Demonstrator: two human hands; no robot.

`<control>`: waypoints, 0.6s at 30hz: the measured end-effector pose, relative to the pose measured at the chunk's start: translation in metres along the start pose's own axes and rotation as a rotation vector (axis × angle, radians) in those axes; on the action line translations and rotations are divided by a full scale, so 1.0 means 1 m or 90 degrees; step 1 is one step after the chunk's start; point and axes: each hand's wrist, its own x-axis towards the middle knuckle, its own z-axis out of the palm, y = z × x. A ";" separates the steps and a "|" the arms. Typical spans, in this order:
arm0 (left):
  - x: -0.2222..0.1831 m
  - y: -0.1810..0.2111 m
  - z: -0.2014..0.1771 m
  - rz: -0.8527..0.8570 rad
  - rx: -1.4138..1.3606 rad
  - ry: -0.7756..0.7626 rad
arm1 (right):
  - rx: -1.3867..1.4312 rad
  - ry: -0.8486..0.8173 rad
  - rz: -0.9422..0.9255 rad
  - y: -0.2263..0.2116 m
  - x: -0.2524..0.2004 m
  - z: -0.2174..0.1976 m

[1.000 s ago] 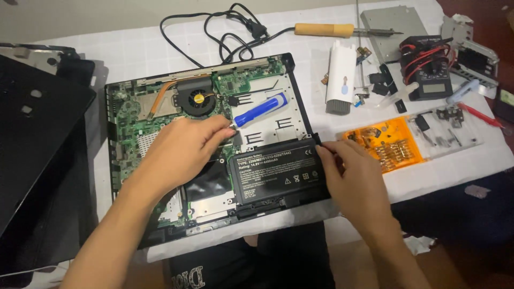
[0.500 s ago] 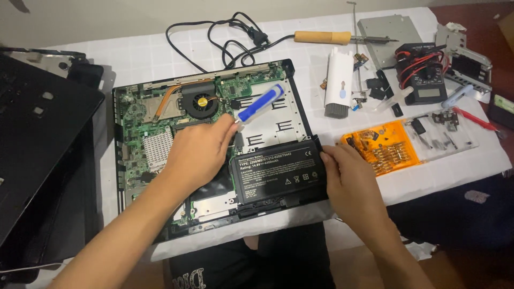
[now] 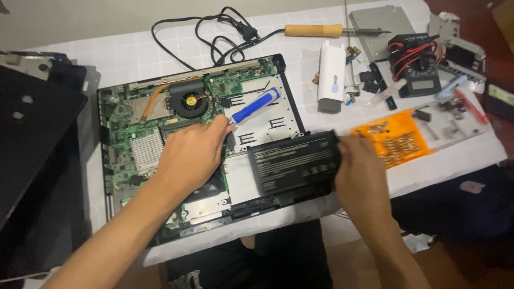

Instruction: Disassembling a laptop using a screwdriver and prying tool to remove the casing and battery.

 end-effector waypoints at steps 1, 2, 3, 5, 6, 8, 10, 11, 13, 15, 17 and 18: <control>0.000 -0.001 0.001 -0.003 -0.004 0.002 | -0.003 -0.002 -0.003 -0.003 -0.001 -0.001; 0.001 -0.001 0.003 -0.010 0.018 0.003 | 0.000 -0.006 0.006 -0.006 -0.002 -0.004; 0.002 -0.001 0.004 -0.017 0.039 0.004 | 0.003 -0.011 0.015 -0.009 -0.003 -0.006; 0.002 -0.001 0.007 -0.010 0.037 0.015 | 0.010 -0.026 0.046 -0.017 -0.003 -0.009; 0.001 -0.002 0.007 -0.004 0.038 0.021 | 0.022 -0.043 0.080 -0.023 -0.003 -0.009; 0.001 -0.002 0.005 -0.004 0.036 0.023 | 0.037 -0.060 0.109 -0.022 0.001 -0.009; 0.002 -0.002 0.004 -0.005 0.035 0.025 | 0.054 -0.077 0.136 -0.027 0.003 -0.013; 0.002 -0.003 0.005 -0.008 0.024 0.019 | 0.075 -0.083 0.181 -0.032 0.003 -0.016; 0.002 -0.004 0.005 -0.010 0.018 0.011 | 0.100 -0.089 0.227 -0.037 0.005 -0.020; 0.002 -0.004 0.005 -0.016 0.029 0.020 | 0.111 -0.113 0.272 -0.035 0.009 -0.022; 0.001 -0.004 0.003 -0.015 0.013 0.007 | 0.122 -0.135 0.277 -0.036 0.011 -0.028; 0.002 -0.003 0.002 -0.017 -0.003 0.002 | 0.131 -0.155 0.275 -0.036 0.014 -0.031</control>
